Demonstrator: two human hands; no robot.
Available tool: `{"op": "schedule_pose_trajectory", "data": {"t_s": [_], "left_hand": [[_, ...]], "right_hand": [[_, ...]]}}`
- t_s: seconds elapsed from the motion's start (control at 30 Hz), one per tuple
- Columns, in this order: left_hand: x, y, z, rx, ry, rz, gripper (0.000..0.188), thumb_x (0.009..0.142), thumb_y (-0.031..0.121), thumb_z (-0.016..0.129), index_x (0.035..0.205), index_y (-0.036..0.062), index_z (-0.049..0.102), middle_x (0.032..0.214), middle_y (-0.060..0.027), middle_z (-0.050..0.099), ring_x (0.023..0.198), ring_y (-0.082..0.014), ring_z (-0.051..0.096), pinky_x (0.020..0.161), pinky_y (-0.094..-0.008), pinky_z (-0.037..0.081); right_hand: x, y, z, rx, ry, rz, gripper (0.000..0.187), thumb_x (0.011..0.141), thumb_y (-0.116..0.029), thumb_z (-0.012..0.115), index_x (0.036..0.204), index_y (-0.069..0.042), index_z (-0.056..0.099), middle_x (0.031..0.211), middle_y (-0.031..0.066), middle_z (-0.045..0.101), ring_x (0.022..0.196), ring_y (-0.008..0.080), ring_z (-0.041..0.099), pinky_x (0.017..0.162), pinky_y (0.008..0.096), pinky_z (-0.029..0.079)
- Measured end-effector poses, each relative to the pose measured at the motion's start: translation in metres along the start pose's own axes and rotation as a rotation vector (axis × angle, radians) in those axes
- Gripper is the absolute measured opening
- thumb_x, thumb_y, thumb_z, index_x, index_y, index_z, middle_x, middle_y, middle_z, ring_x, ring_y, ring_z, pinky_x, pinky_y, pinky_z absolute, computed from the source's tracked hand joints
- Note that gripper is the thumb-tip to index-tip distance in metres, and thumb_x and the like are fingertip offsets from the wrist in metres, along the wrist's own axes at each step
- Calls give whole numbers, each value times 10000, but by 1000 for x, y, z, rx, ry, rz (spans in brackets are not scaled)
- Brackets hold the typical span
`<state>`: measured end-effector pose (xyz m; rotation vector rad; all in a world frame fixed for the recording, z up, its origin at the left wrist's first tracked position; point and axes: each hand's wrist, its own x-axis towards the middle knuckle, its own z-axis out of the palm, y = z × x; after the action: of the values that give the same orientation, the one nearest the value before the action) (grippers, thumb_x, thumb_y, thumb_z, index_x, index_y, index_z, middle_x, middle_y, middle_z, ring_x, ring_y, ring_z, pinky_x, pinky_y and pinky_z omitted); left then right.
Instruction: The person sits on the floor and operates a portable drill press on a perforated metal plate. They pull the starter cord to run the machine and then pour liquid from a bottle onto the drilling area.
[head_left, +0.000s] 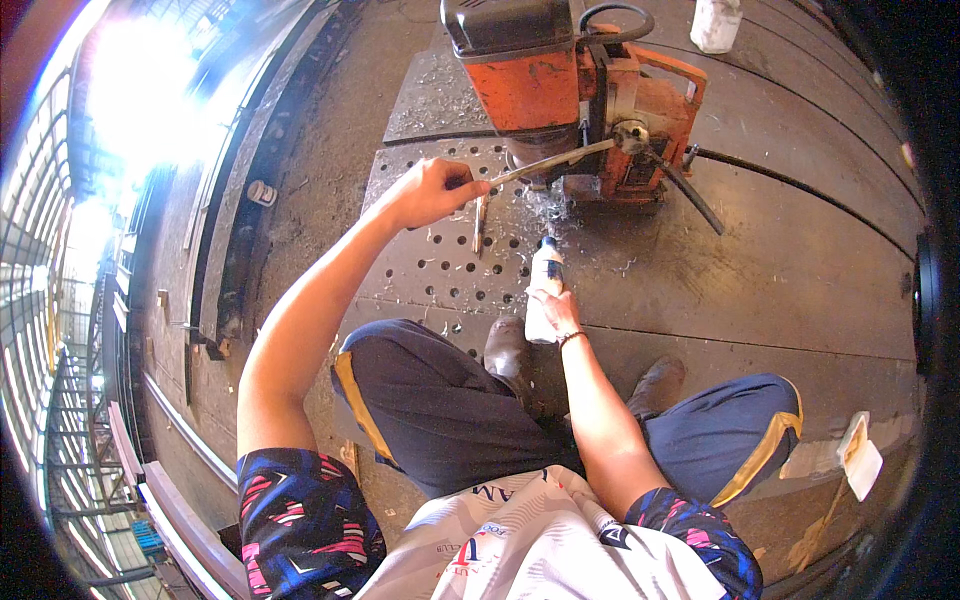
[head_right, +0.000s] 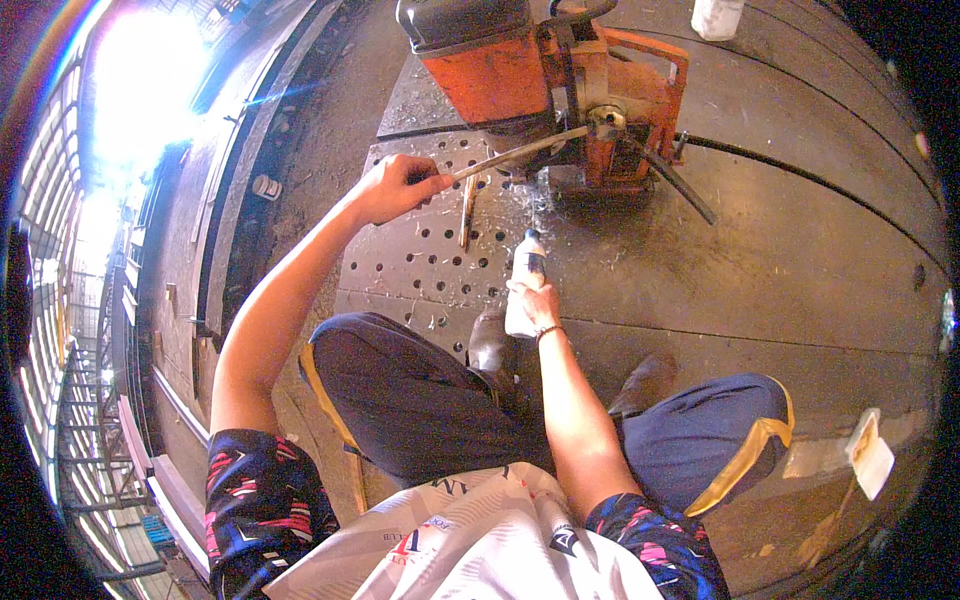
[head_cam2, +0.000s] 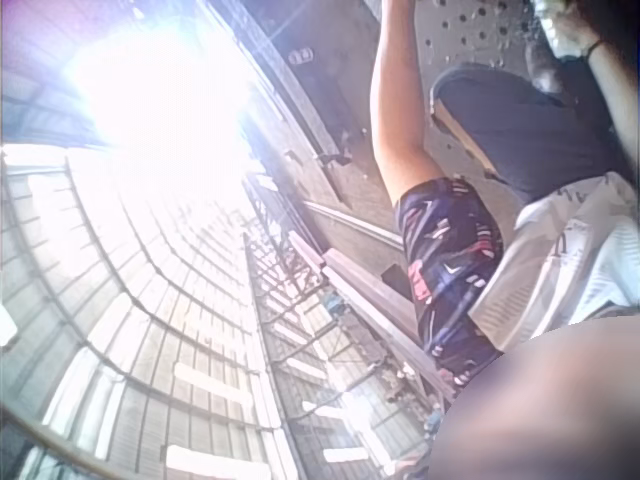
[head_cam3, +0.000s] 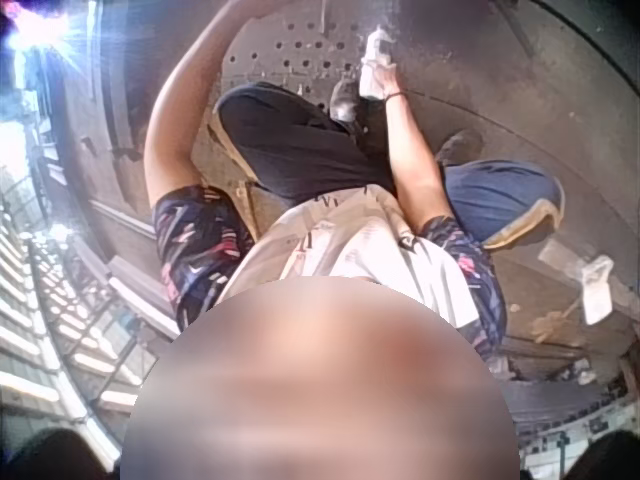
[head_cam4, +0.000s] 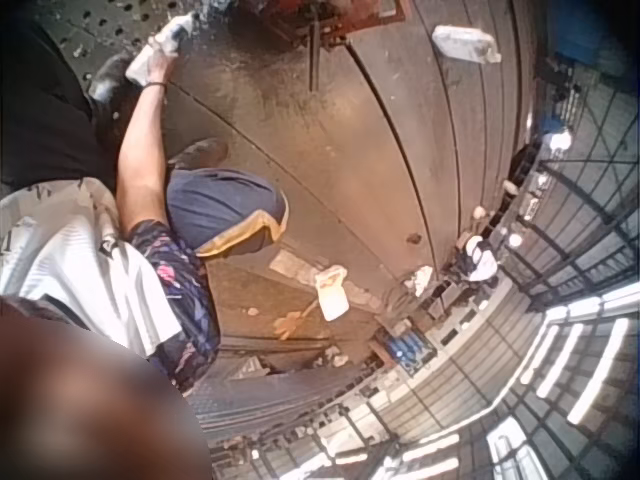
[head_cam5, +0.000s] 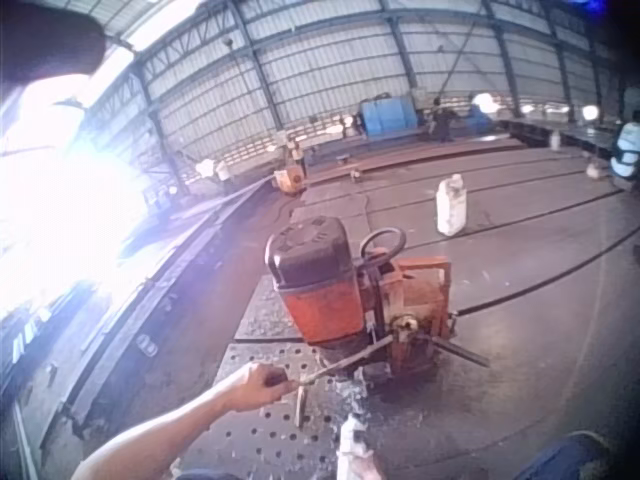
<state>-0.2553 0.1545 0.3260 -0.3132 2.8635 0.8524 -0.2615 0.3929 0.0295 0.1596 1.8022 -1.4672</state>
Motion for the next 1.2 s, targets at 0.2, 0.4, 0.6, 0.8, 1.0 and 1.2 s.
{"op": "schedule_pose_trajectory", "data": {"t_s": [0.2,0.4,0.6,0.8,1.0,1.2], "left_hand": [[-1,-10,3,-7,13,-1,557,917,509,625,768,-28,645,573,-112,537,543,-183,491,545,-399,408],[1,-7,3,-16,10,9,544,915,501,626,781,-26,652,574,-111,537,539,-186,490,543,-399,406],[-2,-5,2,-25,-5,-10,557,913,514,625,779,-27,658,574,-93,545,547,-172,505,544,-387,413],[-1,-5,2,-9,-15,-13,561,909,520,625,780,-25,659,577,-90,550,553,-169,516,547,-380,419],[0,-9,4,-18,-10,-15,533,928,517,625,723,25,626,574,-16,544,538,-112,498,512,-340,385],[1,-5,4,-6,-8,-8,525,926,515,627,739,24,637,580,-19,552,540,-113,500,516,-340,389]], "right_hand": [[0,1,3,-14,-6,-22,363,708,-327,847,861,-10,758,824,92,747,710,188,724,666,340,570],[-5,-3,-1,40,-12,-40,341,715,-302,846,856,-6,755,806,88,742,686,182,717,642,335,568],[-11,-8,1,78,-20,-16,312,725,-265,843,865,-3,748,790,93,733,665,190,709,621,341,566],[-12,-9,0,44,-18,-14,321,727,-263,839,889,-1,746,811,98,737,685,194,712,641,347,568],[-6,-2,1,50,-15,-42,351,724,-269,835,933,-4,741,848,99,743,732,199,721,685,354,571],[-2,1,2,45,47,-83,350,713,-269,844,922,-14,726,846,96,740,736,195,719,697,354,572]]}}
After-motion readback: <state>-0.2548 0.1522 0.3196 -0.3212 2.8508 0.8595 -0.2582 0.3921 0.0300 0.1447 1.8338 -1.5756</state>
